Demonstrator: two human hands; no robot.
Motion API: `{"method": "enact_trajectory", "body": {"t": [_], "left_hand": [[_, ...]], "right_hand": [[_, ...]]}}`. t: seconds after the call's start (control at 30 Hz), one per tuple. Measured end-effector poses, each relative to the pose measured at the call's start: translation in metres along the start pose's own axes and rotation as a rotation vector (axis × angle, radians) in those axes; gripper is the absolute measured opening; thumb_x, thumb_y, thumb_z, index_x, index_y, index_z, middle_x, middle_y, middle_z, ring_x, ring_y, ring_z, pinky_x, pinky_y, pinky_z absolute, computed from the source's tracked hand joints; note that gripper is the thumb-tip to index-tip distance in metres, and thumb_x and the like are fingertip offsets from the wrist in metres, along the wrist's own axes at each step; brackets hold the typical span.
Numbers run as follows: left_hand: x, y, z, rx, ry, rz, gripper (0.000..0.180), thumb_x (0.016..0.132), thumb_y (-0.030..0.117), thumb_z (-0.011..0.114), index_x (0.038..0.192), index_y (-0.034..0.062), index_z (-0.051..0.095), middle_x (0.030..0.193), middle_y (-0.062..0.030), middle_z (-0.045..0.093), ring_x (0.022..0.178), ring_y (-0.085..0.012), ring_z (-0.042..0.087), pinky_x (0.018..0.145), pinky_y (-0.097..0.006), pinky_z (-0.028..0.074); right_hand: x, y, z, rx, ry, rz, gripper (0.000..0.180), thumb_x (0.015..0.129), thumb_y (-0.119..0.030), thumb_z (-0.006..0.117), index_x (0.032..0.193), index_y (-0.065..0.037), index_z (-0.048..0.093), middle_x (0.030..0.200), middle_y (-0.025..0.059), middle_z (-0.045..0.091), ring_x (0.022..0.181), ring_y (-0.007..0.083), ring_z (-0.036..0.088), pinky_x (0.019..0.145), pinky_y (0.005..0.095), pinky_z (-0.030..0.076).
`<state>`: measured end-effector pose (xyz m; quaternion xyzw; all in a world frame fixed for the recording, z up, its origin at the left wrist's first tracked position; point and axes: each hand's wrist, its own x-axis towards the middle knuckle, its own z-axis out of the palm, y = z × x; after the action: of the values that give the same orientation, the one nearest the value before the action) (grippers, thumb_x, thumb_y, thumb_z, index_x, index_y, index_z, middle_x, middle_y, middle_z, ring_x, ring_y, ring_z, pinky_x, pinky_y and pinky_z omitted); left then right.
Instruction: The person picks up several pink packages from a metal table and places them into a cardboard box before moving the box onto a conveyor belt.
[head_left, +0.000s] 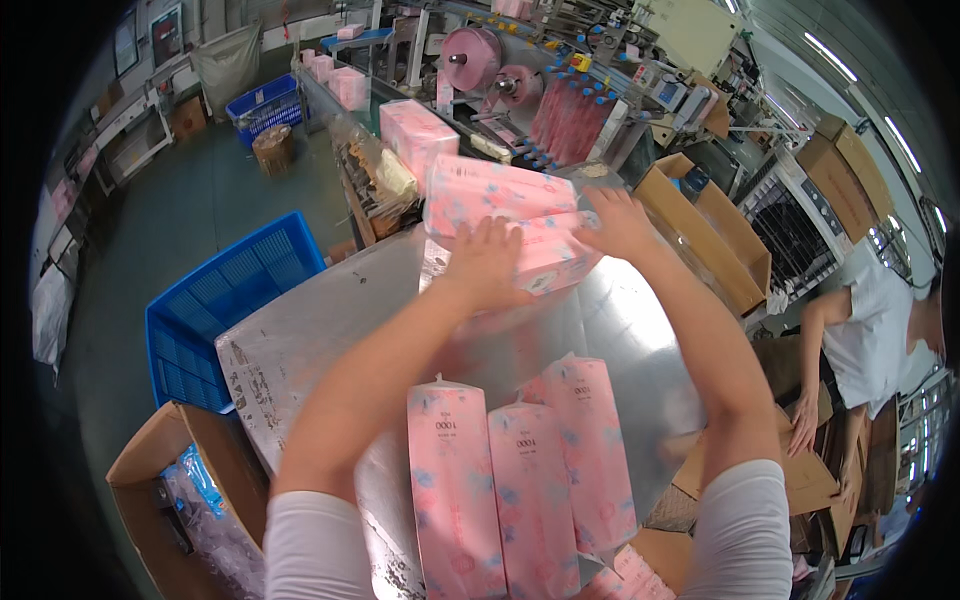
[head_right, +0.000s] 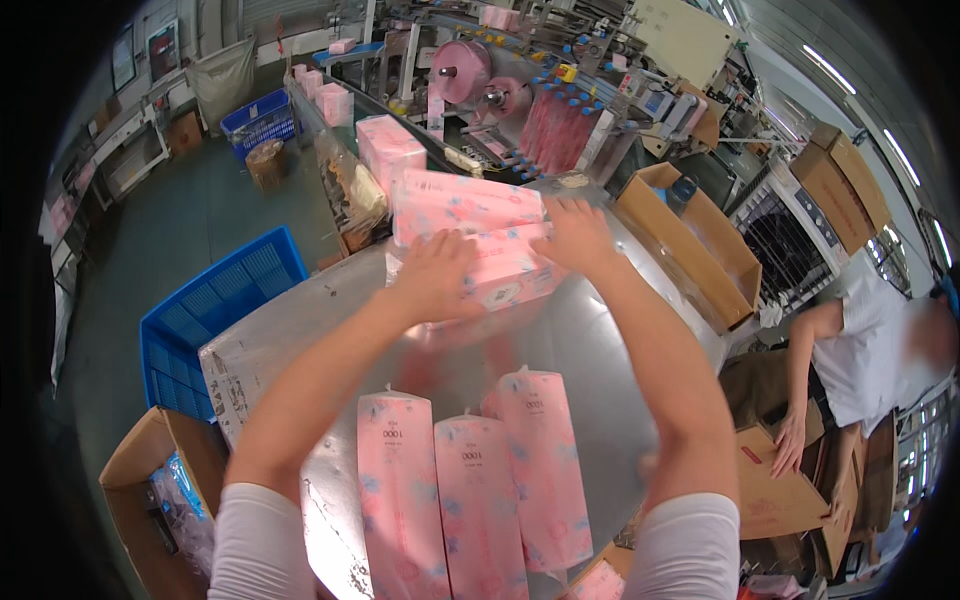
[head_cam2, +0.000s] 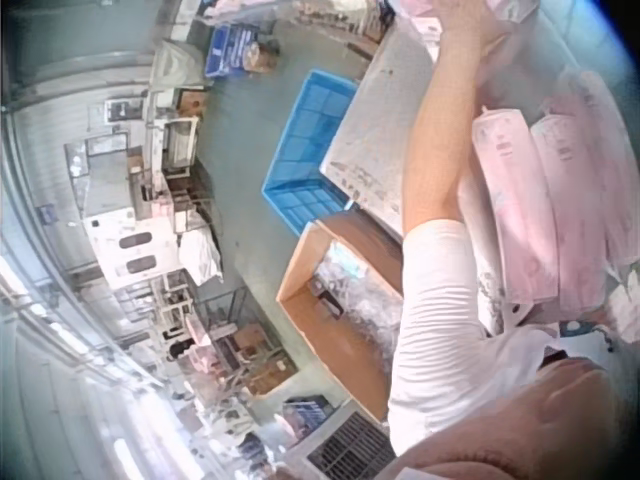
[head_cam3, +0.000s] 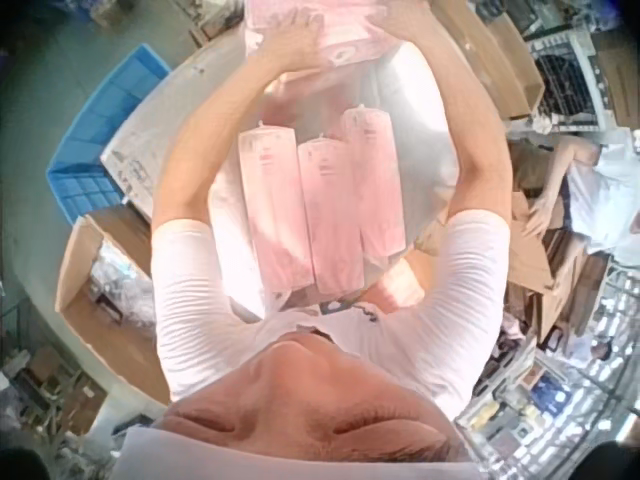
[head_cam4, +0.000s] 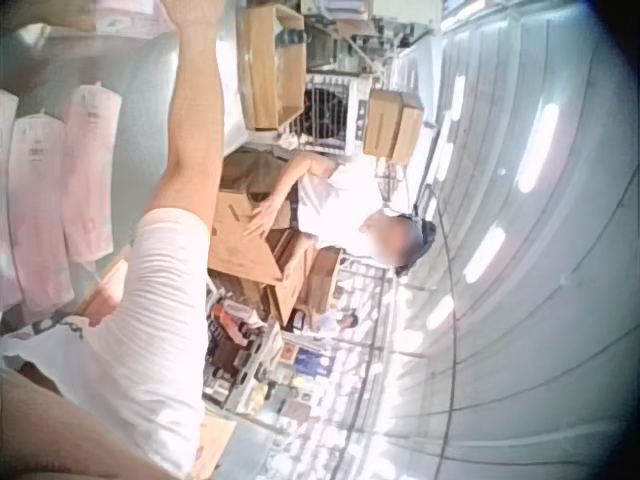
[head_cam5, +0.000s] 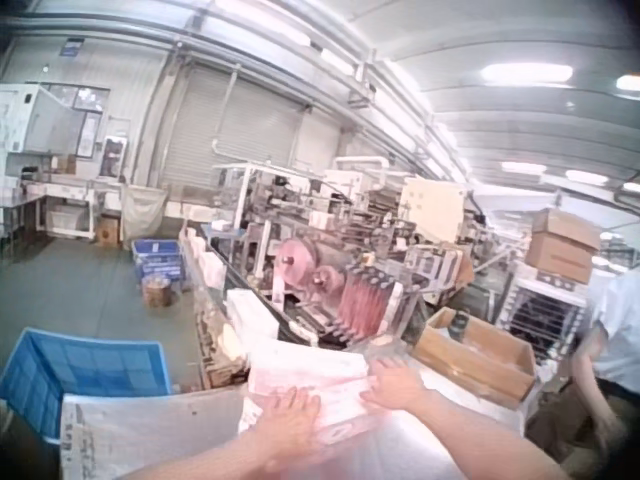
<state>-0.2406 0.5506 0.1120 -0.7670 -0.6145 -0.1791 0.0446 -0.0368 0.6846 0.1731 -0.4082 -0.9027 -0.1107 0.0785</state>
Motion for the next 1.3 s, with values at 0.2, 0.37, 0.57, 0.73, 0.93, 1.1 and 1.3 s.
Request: {"method": "enact_trajectory", "body": {"t": [0.2, 0.37, 0.57, 0.73, 0.93, 1.1, 1.3], "left_hand": [[0.005, -0.02, 0.049, 0.125, 0.098, 0.024, 0.076, 0.064, 0.029, 0.071, 0.125, -0.002, 0.04, 0.116, -0.0228, 0.048, 0.105, -0.0364, 0.048, 0.091, -0.045, 0.039], [-0.055, -0.033, -0.009, -0.04, -0.197, -0.022, 0.081, 0.063, 0.025, 0.074, 0.13, 0.0006, 0.035, 0.113, -0.0223, 0.049, 0.104, -0.0377, 0.049, 0.09, -0.044, 0.04], [-0.177, -0.064, -0.104, -0.067, -0.486, -0.293, 0.097, 0.061, 0.029, 0.078, 0.138, 0.0034, 0.024, 0.119, -0.0264, 0.048, 0.111, -0.0393, 0.049, 0.094, -0.044, 0.04], [-0.27, -0.028, -0.177, -0.205, -0.813, -0.614, 0.082, 0.067, 0.035, 0.076, 0.128, -0.0009, 0.037, 0.1, -0.0188, 0.063, 0.091, -0.0354, 0.063, 0.08, -0.04, 0.049], [-0.351, -0.015, -0.092, -1.462, -0.746, -1.092, 0.069, 0.081, 0.037, 0.065, 0.134, 0.0013, 0.038, 0.125, -0.0111, 0.053, 0.11, -0.0208, 0.054, 0.088, -0.034, 0.046], [-0.339, 0.035, -0.09, -1.474, -0.524, -1.106, 0.065, 0.08, 0.027, 0.062, 0.134, -0.0002, 0.037, 0.13, -0.0123, 0.048, 0.12, -0.0223, 0.045, 0.1, -0.034, 0.036], [-0.282, 0.121, -0.095, -1.269, -0.556, -0.75, 0.063, 0.074, 0.015, 0.065, 0.13, -0.0018, 0.041, 0.12, -0.0107, 0.055, 0.108, -0.021, 0.054, 0.092, -0.032, 0.042]], "right_hand": [[0.099, -0.071, 0.057, -0.096, -0.208, -0.109, 0.093, 0.059, -0.039, 0.073, 0.137, -0.009, 0.032, 0.137, 0.0113, 0.04, 0.132, 0.0291, 0.03, 0.106, 0.0538, 0.021], [0.105, -0.097, 0.051, -0.087, -0.489, -0.091, 0.083, 0.054, -0.039, 0.077, 0.122, -0.003, 0.045, 0.131, 0.0193, 0.046, 0.119, 0.0279, 0.048, 0.102, 0.0485, 0.03], [-0.005, 0.036, 0.048, 0.148, -0.79, 0.272, 0.076, 0.055, -0.05, 0.074, 0.103, 0.006, 0.06, 0.09, 0.0196, 0.066, 0.08, 0.0271, 0.064, 0.071, 0.0362, 0.05], [-0.172, 0.067, 0.014, 0.686, -1.127, 0.379, 0.071, 0.072, -0.051, 0.064, 0.122, -0.002, 0.053, 0.117, 0.0137, 0.059, 0.104, 0.0226, 0.057, 0.088, 0.034, 0.045], [-0.292, -0.049, 0.007, 1.494, -1.007, 0.835, 0.078, 0.078, -0.058, 0.057, 0.134, -0.006, 0.039, 0.13, 0.0124, 0.049, 0.117, 0.0234, 0.049, 0.093, 0.0396, 0.044], [-0.379, -0.052, -0.016, 1.923, -0.692, 1.138, 0.066, 0.082, -0.049, 0.056, 0.129, -0.004, 0.044, 0.124, 0.0127, 0.053, 0.109, 0.0236, 0.054, 0.092, 0.0383, 0.045], [-0.565, -0.018, -0.077, 1.935, -0.124, 1.456, 0.046, 0.086, -0.026, 0.055, 0.124, -0.001, 0.047, 0.116, 0.012, 0.059, 0.101, 0.0236, 0.059, 0.089, 0.0388, 0.048]]}}
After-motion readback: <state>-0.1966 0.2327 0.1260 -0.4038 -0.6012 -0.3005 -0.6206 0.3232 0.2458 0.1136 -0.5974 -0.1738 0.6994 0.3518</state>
